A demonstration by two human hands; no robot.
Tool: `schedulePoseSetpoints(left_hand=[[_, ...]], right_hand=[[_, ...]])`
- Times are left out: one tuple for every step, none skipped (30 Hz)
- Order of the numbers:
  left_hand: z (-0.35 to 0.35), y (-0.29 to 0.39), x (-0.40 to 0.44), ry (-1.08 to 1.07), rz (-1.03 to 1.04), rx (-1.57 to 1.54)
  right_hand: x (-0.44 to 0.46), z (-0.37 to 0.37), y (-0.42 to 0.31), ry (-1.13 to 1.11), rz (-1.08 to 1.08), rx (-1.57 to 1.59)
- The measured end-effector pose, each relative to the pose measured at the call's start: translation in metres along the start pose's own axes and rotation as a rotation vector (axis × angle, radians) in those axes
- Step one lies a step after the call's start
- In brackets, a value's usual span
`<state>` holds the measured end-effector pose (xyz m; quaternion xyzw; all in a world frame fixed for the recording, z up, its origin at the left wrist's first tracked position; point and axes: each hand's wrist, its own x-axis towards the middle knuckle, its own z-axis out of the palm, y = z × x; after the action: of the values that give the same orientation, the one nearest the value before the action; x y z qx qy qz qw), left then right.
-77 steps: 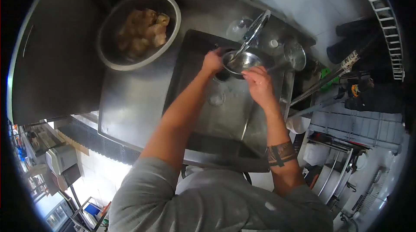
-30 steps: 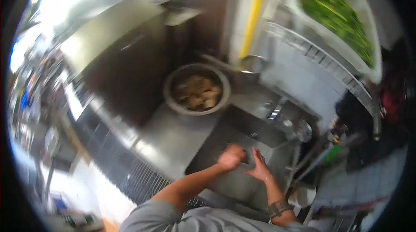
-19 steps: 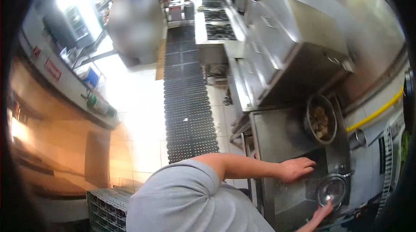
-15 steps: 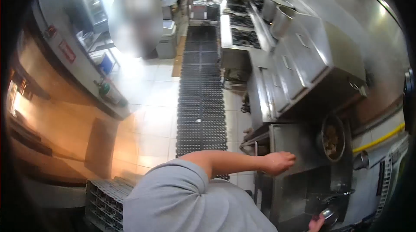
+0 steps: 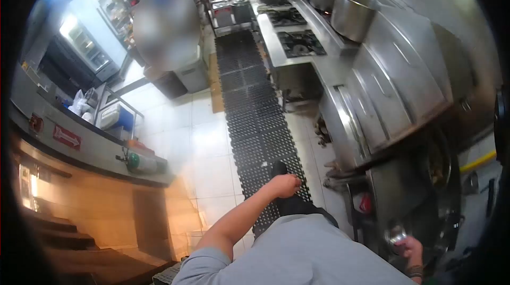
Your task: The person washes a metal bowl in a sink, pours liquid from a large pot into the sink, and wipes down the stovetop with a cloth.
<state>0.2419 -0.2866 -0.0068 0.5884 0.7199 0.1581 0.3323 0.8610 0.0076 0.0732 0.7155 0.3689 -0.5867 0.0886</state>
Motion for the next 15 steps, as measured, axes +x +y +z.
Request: schedulePoseSetpoints(left_hand=[[-0.007, -0.021, 0.004, 0.015, -0.028, 0.004], [-0.016, -0.045, 0.010, -0.029, -0.060, -0.022], [-0.031, -0.066, 0.017, -0.078, -0.079, -0.042], [-0.056, -0.079, 0.014, -0.081, -0.112, -0.039], [-0.085, -0.095, 0.014, -0.087, -0.107, -0.018], [-0.116, -0.101, 0.009, -0.016, -0.170, -0.149], [-0.141, -0.111, 0.003, 0.047, -0.233, -0.283], [-0.164, -0.129, 0.003, 0.146, -0.285, -0.493], [-0.185, -0.146, 0.001, 0.236, -0.339, -0.706], [-0.214, -0.153, -0.003, 0.394, -0.476, -0.836], [-0.242, -0.161, -0.008, 0.556, -0.617, -0.965], [-0.259, -0.183, -0.014, 0.703, -0.647, -1.007], [-0.273, -0.208, -0.022, 0.860, -0.679, -1.051], [-0.285, -0.235, -0.030, 0.944, -0.720, -1.087], [-0.296, -0.262, -0.033, 1.044, -0.766, -1.124]], right_hand=[[-0.030, 0.097, -0.072, -0.065, -0.012, -0.016], [0.002, 0.152, -0.110, -0.173, -0.078, -0.040], [0.035, 0.208, -0.148, -0.280, -0.146, -0.056], [0.060, 0.277, -0.184, -0.413, -0.287, 0.025], [0.078, 0.343, -0.227, -0.521, -0.450, 0.031], [0.089, 0.410, -0.274, -0.452, -0.445, -0.135], [0.115, 0.477, -0.320, -0.336, -0.502, -0.521], [0.079, 0.544, -0.366, -0.472, -0.596, -0.406], [0.068, 0.604, -0.404, -0.525, -0.781, -0.535], [0.084, 0.671, -0.433, -0.502, -1.117, -0.764], [0.018, 0.707, -0.468, -0.498, -1.026, -0.735], [0.018, 0.761, -0.487, -0.695, -0.960, -0.563], [0.009, 0.808, -0.516, -0.595, -1.060, -0.915], [-0.057, 0.812, -0.537, -0.717, -0.953, -0.807], [-0.075, 0.846, -0.557, -0.654, -0.945, -0.980]])
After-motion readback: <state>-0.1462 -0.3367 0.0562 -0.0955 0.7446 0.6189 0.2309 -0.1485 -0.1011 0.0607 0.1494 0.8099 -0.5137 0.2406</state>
